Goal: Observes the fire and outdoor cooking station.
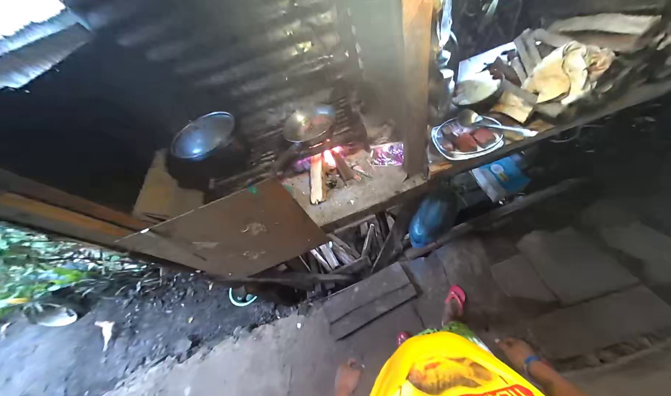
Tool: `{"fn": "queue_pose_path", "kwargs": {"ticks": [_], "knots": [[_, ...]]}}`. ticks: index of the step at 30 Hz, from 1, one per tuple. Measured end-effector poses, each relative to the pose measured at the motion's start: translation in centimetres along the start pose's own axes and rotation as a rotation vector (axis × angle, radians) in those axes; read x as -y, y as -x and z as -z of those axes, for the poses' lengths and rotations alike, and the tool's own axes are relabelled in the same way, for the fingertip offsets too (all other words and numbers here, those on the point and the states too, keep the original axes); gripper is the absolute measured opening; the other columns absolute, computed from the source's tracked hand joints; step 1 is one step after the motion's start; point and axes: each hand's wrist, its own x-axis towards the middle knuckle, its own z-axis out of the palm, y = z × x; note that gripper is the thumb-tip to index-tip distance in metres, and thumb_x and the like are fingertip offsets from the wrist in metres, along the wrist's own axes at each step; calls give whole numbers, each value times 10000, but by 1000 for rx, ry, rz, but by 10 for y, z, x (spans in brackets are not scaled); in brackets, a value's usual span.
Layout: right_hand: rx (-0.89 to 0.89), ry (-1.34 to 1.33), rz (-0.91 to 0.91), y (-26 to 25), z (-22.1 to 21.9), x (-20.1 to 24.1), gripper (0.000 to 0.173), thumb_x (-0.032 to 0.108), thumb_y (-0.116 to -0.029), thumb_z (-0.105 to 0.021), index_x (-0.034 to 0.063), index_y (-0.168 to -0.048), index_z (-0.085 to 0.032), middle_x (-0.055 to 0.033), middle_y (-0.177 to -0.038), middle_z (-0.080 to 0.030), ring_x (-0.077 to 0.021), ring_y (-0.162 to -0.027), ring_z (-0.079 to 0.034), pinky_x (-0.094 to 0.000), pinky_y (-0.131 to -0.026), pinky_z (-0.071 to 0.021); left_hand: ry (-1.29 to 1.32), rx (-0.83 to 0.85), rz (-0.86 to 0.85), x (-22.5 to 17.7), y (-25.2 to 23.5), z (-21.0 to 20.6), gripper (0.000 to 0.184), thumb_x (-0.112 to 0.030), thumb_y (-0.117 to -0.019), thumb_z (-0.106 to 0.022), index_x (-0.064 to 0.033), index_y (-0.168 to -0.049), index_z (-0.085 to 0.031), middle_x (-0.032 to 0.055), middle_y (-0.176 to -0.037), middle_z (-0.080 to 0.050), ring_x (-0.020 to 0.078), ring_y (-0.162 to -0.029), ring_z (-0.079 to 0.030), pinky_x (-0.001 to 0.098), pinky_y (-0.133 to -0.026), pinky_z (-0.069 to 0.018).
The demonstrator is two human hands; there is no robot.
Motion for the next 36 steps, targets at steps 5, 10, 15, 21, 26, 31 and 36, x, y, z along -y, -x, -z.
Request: {"fn": "queue_pose_path", "kwargs": {"ticks": [5, 10, 15, 21, 26, 31, 36], "knots": [[-10, 26, 12, -19, -7, -6, 604, 533, -1070, -440, 34, -1328, -663, -233, -1351, -645, -386, -1331, -570, -587, -1142, -413, 17, -14, -15, 6, 2, -5, 481, -335, -927, -749, -103, -1341, -667, 173, -1255, -709, 343, -1198, -665, 573, -1034, -519], [-17, 13, 20, -18, -12, 4, 567, 514, -1062, -480, 40, -1303, -676, -226, -1327, -659, -377, -1309, -587, -580, -1128, -432, -11, -2, 18, 15, 5, -5, 464, -345, -932, -729, -133, -1340, -668, 150, -1234, -719, 319, -1164, -683, 559, -1005, -537], [-6, 58, 32, -16, -12, 16, 651, 584, -1061, -404, 52, -1332, -664, -219, -1363, -642, -369, -1337, -568, -582, -1144, -416, -25, 8, 35, 16, 10, -5, 454, -312, -946, -712, -138, -1361, -653, 153, -1261, -709, 326, -1190, -670, 561, -1017, -530], [-31, 7, 44, -32, -19, 9, 698, 613, -1060, -352, 53, -1322, -675, -220, -1353, -649, -368, -1325, -579, -597, -1135, -421, -13, -2, 36, 20, 3, -7, 463, -333, -937, -720, -157, -1361, -655, 140, -1246, -717, 315, -1173, -681, 556, -1008, -539], [-27, -10, 36, -26, -15, 8, 634, 572, -1059, -428, 48, -1318, -673, -217, -1344, -653, -367, -1321, -579, -582, -1138, -419, -61, 0, 20, 17, 2, -9, 391, -265, -974, -654, -151, -1348, -664, 138, -1245, -720, 315, -1184, -677, 560, -1013, -534], [-8, 0, 22, -11, -9, 10, 610, 556, -1063, -433, 57, -1327, -666, -208, -1347, -653, -349, -1323, -582, -564, -1139, -425, -81, 8, 12, 11, 2, -11, 360, -271, -990, -640, -153, -1327, -679, 130, -1243, -722, 310, -1181, -679, 554, -1017, -532], [-1, -22, 14, -7, -10, 4, 604, 545, -1065, -445, 48, -1326, -665, -222, -1352, -646, -361, -1328, -576, -569, -1145, -415, -87, 21, -5, 6, 2, -10, 368, -295, -984, -658, -131, -1314, -681, 145, -1237, -720, 321, -1183, -673, 567, -1021, -522]]}}
